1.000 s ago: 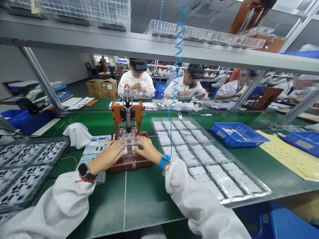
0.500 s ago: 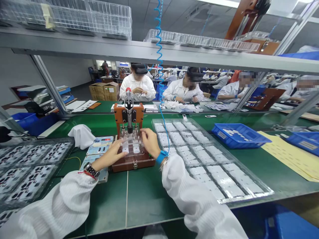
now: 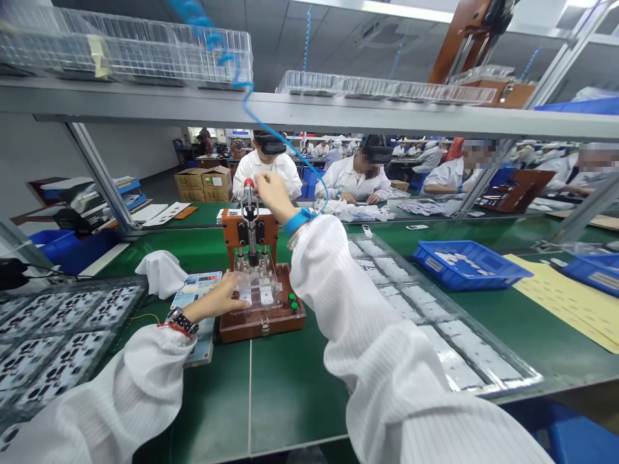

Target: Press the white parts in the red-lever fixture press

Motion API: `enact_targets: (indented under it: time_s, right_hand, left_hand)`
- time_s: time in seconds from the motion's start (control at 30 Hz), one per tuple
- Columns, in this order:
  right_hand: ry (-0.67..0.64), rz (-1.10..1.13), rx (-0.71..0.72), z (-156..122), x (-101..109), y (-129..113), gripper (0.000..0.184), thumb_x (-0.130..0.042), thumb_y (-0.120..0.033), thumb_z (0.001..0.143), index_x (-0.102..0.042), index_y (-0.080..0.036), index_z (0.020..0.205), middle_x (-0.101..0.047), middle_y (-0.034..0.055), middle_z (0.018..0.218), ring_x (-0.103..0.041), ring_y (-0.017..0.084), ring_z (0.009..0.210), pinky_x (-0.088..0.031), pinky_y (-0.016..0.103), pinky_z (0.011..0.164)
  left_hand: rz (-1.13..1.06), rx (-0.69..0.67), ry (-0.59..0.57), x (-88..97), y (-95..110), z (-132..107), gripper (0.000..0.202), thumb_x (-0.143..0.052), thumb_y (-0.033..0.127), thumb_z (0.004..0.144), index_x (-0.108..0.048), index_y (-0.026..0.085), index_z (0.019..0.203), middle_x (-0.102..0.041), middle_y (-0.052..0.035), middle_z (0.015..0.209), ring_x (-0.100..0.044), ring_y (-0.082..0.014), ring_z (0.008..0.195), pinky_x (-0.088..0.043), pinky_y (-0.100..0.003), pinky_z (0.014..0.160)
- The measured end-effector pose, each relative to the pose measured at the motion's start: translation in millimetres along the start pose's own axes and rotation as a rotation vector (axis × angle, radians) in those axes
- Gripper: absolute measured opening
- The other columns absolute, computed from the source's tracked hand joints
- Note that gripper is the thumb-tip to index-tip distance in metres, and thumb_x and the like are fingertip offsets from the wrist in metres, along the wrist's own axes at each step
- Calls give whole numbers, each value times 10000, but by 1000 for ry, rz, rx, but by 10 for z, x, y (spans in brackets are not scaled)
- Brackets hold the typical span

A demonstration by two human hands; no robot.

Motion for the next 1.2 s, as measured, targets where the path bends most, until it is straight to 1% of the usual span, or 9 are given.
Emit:
enact_targets:
  time_s: [0.1,0.17,0.3,0.4,0.47,0.63,0.8,1.03,1.2]
  right_hand:
    - [-163,133,-225,41,-328,49,215,-393,-201,923,-456,-157,722,-513,-2,585,-568,126,524,-488,243,493]
    - [-199,173,-252,71,-415,-18,164,-395,-122,909,-466,-135,762,-518,-2,582,-584,122,513,-480,217,454]
    - [-244,314,43,4,-298,-521,151,-449,-18,865,-488,-98,986,-583,-5,726,-639,97,611,-533,215,558]
    - [-325,346,274,-404,-112,-917,209,-506,-101,861,-512,-121,1069,-600,-20,822,-656,96,756,-546,251,679]
    - [-342,285,333,-750,-11,-998,183,-510,-167,860,-562,-124,1030,-605,-17,838,-655,117,820,-543,271,707]
    - [-404,-37,602,-1503,-69,-796,157,-509,-78,818,-635,-168,836,-642,31,880,-619,201,995,-511,393,884]
    - [-389,-296,896,-1806,-198,-520,337,-376,15,810,-627,-206,770,-626,43,910,-511,209,1180,-344,502,1070]
    - [-367,-353,829,-1949,-81,-494,380,-334,4,852,-625,-206,978,-472,75,1362,-324,224,1348,-362,480,1077]
    - [-170,-383,771,-2105,303,-189,352,-382,-6,840,-621,-224,977,-521,79,1314,-471,223,1240,-448,441,997]
  left_hand:
    - [43,25,-115,-129,16,-73,466,-501,382,886,-464,239,1328,-344,-116,1459,-249,-337,1358,-247,-530,1065]
    - [59,8,-130,-166,56,-134,461,-374,407,944,-397,256,1379,-262,-83,1507,-175,-307,1393,-170,-543,1095]
    - [75,-30,-62,-91,100,-246,496,-327,437,960,-339,231,1411,-303,-68,1491,-195,-256,1394,-163,-494,1120]
    - [55,-66,-7,69,60,-326,480,-328,442,955,-398,219,1374,-382,-69,1450,-281,-242,1363,-243,-438,1106]
    - [43,-62,16,199,-53,-375,464,-321,450,950,-462,212,1322,-458,-73,1396,-375,-241,1310,-302,-405,1081]
    - [69,10,-33,341,-496,-504,499,-377,498,907,-527,174,1255,-540,-109,1308,-478,-268,1220,-353,-403,1043]
    - [161,116,-199,135,-786,-740,929,-610,648,710,-279,179,1441,-269,-151,1493,-162,-371,1384,-209,-527,1087]
    - [223,152,-294,-91,-860,-894,1093,-633,684,666,-111,181,1485,-146,-179,1519,-53,-388,1391,-156,-550,1088]
    - [377,88,-312,-105,-749,-883,1023,-561,720,711,-170,158,1471,-222,-177,1502,-80,-351,1402,-120,-526,1103]
Point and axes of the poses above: each hand's wrist, its own z-axis towards the middle knuckle, its own x-axis out of the back of the hand, y = z × x, the point moved 10 cm from there along z, towards the middle knuckle
